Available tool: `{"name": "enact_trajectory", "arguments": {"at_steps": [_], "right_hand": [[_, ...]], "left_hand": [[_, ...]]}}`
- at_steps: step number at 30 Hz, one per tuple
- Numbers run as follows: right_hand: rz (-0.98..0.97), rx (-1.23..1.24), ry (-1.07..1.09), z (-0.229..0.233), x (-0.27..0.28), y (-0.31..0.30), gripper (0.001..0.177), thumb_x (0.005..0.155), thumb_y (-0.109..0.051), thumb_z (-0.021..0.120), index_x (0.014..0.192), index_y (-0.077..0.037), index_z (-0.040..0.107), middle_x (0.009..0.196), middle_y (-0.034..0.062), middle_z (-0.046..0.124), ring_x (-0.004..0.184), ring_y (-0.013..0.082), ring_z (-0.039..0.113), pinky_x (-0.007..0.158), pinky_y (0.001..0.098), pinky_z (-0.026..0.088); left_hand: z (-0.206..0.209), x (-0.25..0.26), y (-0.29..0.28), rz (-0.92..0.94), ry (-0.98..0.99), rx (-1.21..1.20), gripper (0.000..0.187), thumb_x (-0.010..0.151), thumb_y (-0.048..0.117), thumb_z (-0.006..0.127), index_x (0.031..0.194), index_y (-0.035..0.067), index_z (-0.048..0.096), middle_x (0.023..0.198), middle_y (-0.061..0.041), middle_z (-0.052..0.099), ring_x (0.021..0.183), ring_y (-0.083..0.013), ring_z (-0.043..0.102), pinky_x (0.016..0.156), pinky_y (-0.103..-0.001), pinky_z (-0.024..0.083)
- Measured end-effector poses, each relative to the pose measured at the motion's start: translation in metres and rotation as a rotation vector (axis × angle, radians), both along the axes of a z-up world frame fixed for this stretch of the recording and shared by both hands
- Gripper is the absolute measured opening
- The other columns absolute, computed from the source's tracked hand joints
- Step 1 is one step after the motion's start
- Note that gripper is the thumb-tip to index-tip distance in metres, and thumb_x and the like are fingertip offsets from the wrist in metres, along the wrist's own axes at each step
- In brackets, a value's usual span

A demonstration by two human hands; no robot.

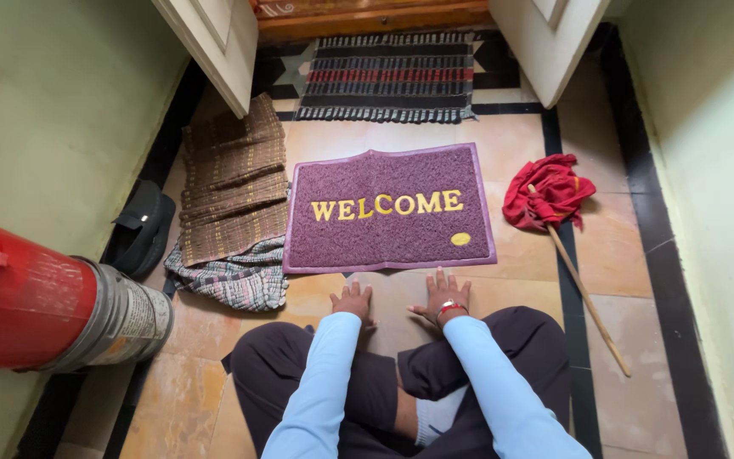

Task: The person cleans a welcome mat by hand with a cloth and then beats the mat with a stick.

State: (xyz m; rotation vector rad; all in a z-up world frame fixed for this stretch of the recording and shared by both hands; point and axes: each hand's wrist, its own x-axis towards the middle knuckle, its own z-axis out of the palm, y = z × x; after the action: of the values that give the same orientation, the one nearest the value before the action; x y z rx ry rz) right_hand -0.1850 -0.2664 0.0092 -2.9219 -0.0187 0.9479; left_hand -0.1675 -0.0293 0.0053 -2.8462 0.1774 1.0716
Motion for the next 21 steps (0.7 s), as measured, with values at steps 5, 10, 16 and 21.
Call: {"name": "enact_trajectory", "arguments": {"at_steps": [5, 10, 16, 21], "right_hand": [[0.019, 0.059, 0.060, 0.026, 0.003, -0.010, 0.117, 0.076, -0.093, 0.053, 0.166, -0.026, 0.016, 0.175, 0.0027, 0.001, 0.160, 0.0305, 0.012, 0.121, 0.0674, 0.016], [0.101, 0.064, -0.036, 0.014, -0.003, -0.021, 0.118, 0.074, -0.092, 0.055, 0.166, -0.025, 0.021, 0.175, 0.0063, 0.006, 0.158, 0.0317, 0.019, 0.120, 0.0690, 0.020], [0.102, 0.065, -0.001, -0.007, 0.003, -0.017, 0.120, 0.074, -0.086, 0.065, 0.166, -0.025, 0.017, 0.173, 0.0077, 0.005, 0.157, 0.0369, 0.015, 0.118, 0.0687, 0.019], [0.093, 0.051, -0.048, -0.033, 0.001, -0.004, 0.108, 0.085, -0.080, 0.062, 0.165, -0.020, 0.021, 0.173, 0.0139, 0.009, 0.154, 0.0422, 0.017, 0.116, 0.0660, 0.022]], "left_hand": [[-0.003, -0.022, -0.015, 0.019, 0.015, 0.026, 0.101, 0.083, 0.040, 0.080, 0.164, 0.027, 0.021, 0.173, -0.014, 0.011, 0.156, -0.0348, 0.024, 0.119, -0.066, 0.028], [-0.019, -0.024, -0.020, 0.020, 0.019, 0.022, 0.095, 0.088, 0.032, 0.075, 0.165, 0.025, 0.019, 0.174, -0.017, 0.007, 0.154, -0.0362, 0.027, 0.116, -0.065, 0.034], [-0.039, 0.006, -0.052, -0.033, 0.032, 0.173, 0.051, 0.105, 0.030, 0.052, 0.155, 0.019, 0.044, 0.177, -0.016, -0.001, 0.158, -0.0397, 0.020, 0.112, -0.069, 0.034], [-0.041, 0.014, -0.111, -0.102, 0.326, 0.544, 0.072, 0.104, 0.035, 0.058, 0.166, 0.018, 0.026, 0.173, -0.020, -0.021, 0.161, -0.0454, -0.003, 0.115, -0.068, 0.031]]}}
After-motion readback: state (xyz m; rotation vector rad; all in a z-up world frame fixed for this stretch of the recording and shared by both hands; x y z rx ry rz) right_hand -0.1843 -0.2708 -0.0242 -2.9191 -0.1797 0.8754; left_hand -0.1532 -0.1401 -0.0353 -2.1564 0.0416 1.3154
